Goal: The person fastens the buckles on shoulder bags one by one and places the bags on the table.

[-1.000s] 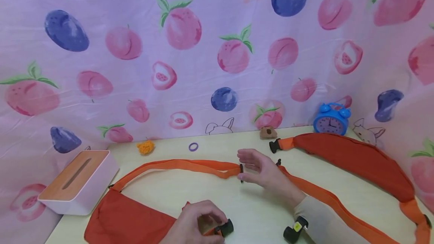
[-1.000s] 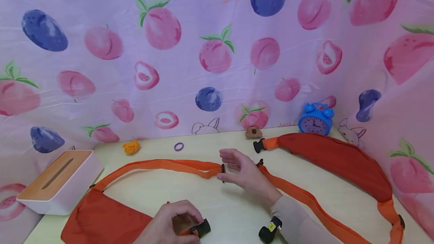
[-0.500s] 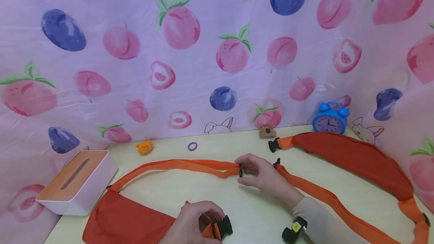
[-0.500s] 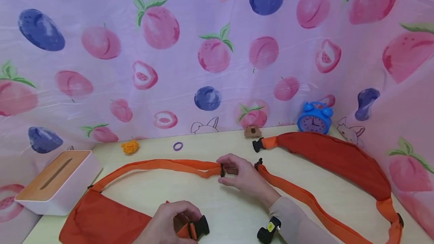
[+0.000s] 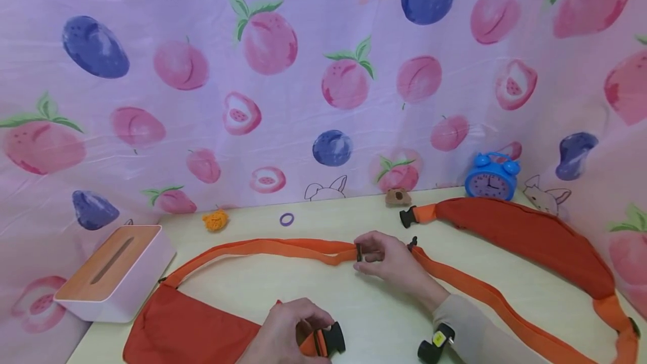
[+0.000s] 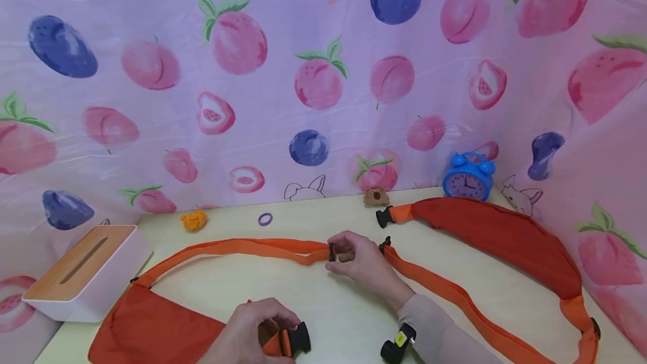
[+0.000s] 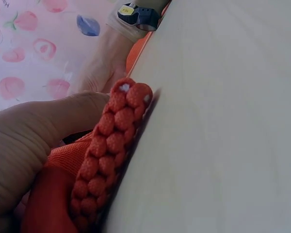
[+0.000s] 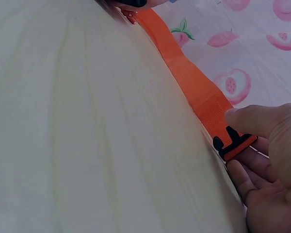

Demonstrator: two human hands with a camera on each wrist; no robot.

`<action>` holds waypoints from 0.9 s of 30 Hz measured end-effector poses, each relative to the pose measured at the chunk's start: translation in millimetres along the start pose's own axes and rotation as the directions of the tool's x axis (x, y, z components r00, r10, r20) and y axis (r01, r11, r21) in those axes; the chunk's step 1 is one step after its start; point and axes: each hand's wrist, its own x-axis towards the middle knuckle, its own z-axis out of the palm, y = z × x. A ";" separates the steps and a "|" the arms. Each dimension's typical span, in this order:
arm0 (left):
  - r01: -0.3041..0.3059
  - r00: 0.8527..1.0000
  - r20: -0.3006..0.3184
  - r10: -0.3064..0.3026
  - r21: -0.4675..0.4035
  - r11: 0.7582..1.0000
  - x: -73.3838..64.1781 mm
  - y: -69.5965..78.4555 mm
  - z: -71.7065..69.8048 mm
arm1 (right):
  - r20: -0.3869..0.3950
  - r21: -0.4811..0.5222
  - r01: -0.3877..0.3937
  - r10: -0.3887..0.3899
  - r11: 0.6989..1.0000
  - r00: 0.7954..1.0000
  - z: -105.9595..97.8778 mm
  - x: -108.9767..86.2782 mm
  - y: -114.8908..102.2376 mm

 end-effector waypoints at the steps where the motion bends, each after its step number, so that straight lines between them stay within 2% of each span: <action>1: -0.010 1.000 -0.007 0.010 0.024 1.000 0.3 0.0 -0.1 | -0.001 0.001 0.002 -0.002 1.000 1.000 -0.1 -0.4 0.0; 4: -0.025 0.999 -0.034 0.028 0.093 0.995 0.9 1.6 -0.4 | -0.003 0.005 0.029 -0.029 1.000 1.000 -1.2 -1.5 -0.1; 6: -0.010 0.999 -0.049 0.016 0.118 0.993 0.9 3.0 -0.5 | -0.011 0.017 0.045 -0.045 0.999 0.999 -2.5 -1.7 0.3; 13: 0.019 0.998 -0.063 -0.010 0.145 0.989 0.6 5.0 -1.3 | -0.003 0.143 0.034 -0.034 0.989 0.999 -7.2 -1.5 1.4; 20: -0.001 0.998 -0.066 0.011 0.154 0.988 0.7 2.5 -1.1 | -0.003 0.180 0.023 -0.023 0.983 1.000 -9.4 -1.7 -1.1; 27: -0.010 0.997 -0.074 0.024 0.193 0.981 1.5 1.0 -0.7 | 0.019 0.229 0.057 -0.063 0.972 0.998 -11.3 -4.1 -3.8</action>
